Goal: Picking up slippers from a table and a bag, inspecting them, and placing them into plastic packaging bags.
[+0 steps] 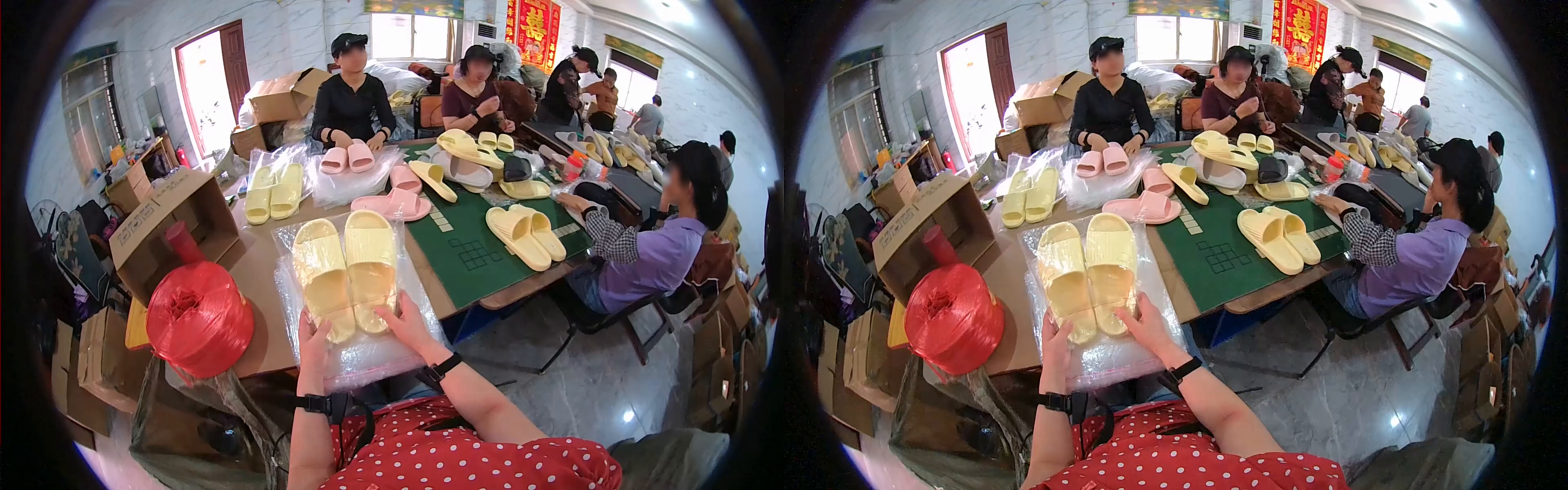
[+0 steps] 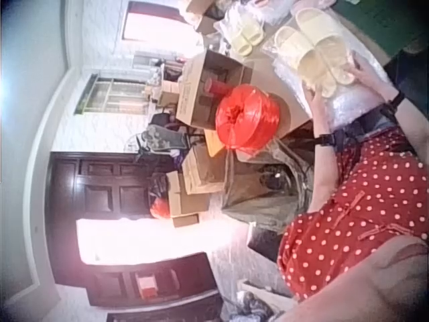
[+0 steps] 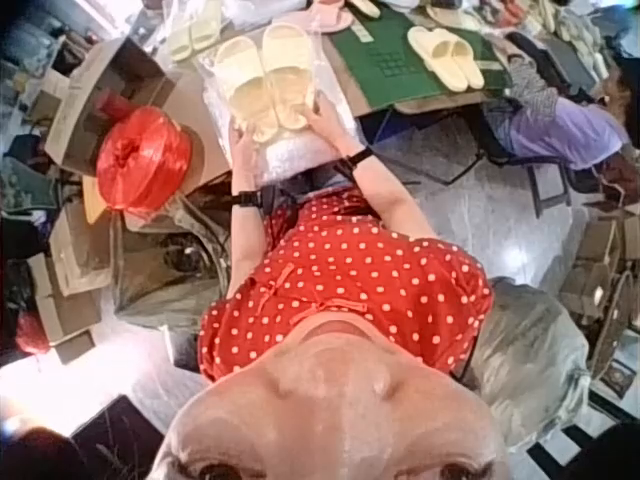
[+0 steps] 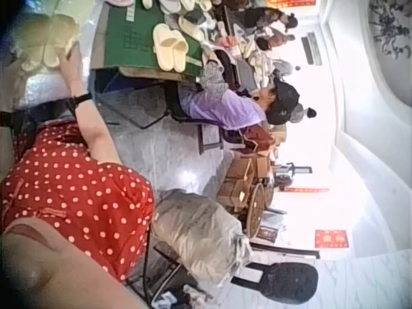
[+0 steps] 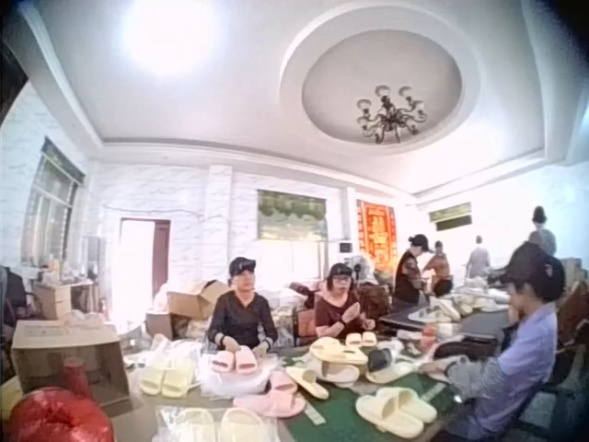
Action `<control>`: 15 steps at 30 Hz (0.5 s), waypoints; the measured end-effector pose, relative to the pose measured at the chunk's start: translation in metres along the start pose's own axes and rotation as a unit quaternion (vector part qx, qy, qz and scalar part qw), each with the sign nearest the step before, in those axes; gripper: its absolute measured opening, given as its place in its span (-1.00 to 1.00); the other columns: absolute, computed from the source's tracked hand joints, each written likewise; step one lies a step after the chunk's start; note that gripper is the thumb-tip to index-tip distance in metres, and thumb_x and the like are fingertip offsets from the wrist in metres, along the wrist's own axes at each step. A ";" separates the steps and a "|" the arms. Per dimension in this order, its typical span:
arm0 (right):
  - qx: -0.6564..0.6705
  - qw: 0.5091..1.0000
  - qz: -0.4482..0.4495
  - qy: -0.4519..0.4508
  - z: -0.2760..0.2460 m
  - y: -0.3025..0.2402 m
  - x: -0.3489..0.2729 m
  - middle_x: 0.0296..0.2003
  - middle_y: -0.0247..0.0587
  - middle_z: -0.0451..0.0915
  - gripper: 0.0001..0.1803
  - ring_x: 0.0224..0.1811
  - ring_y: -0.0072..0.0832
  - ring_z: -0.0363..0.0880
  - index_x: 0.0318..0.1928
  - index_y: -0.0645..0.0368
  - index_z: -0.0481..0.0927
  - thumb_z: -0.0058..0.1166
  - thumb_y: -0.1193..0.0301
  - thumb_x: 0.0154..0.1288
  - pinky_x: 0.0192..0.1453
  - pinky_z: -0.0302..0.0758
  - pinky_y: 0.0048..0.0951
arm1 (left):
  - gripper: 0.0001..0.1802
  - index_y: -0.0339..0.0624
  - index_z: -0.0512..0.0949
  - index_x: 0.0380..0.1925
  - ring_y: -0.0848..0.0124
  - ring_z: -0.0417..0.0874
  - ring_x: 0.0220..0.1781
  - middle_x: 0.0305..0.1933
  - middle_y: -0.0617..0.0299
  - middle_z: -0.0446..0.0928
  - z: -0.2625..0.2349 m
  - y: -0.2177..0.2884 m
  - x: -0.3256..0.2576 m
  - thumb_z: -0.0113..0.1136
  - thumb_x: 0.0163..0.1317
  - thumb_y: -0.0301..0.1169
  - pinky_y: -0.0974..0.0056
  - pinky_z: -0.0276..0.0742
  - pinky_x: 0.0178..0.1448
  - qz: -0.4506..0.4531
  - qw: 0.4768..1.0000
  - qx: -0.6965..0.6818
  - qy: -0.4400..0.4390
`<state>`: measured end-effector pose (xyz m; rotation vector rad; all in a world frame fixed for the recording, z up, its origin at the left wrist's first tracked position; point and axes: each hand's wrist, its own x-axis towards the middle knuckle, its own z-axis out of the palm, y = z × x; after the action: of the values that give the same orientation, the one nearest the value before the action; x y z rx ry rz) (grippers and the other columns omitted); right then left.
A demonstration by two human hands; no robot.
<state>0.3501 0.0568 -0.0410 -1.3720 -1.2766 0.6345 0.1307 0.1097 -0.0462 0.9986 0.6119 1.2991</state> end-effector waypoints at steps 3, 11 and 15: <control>0.006 1.000 -0.019 0.014 0.005 0.011 0.002 -0.14 0.11 0.68 -0.41 -0.12 -0.17 0.70 0.12 0.36 0.43 0.28 0.16 0.31 -0.03 0.57 -0.29 | -0.36 -0.25 0.21 0.41 0.34 0.51 0.29 0.31 0.12 0.44 -0.001 0.000 -0.001 0.05 0.32 -0.68 0.25 0.43 0.36 -0.011 1.000 0.000 0.005; 0.022 0.998 -0.045 0.031 0.006 0.011 0.003 -0.14 0.13 0.66 -0.42 -0.15 -0.18 0.67 0.09 0.36 0.44 0.29 0.14 0.31 -0.06 0.54 -0.28 | -0.35 -0.25 0.20 0.41 0.30 0.49 0.31 0.33 0.11 0.42 0.001 0.002 0.000 0.08 0.32 -0.65 0.20 0.44 0.38 0.002 1.000 -0.013 -0.014; 0.024 0.999 -0.030 0.020 0.003 0.007 0.001 -0.11 0.13 0.66 -0.43 -0.10 -0.19 0.67 0.09 0.35 0.44 0.28 0.15 0.31 -0.02 0.55 -0.28 | -0.35 -0.25 0.20 0.42 0.30 0.50 0.31 0.33 0.12 0.42 0.001 0.001 0.000 0.07 0.32 -0.66 0.21 0.43 0.38 -0.005 1.000 -0.021 -0.020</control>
<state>0.3503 0.0602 -0.0476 -1.2964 -1.2580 0.5891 0.1309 0.1093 -0.0450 0.9837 0.5576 1.2747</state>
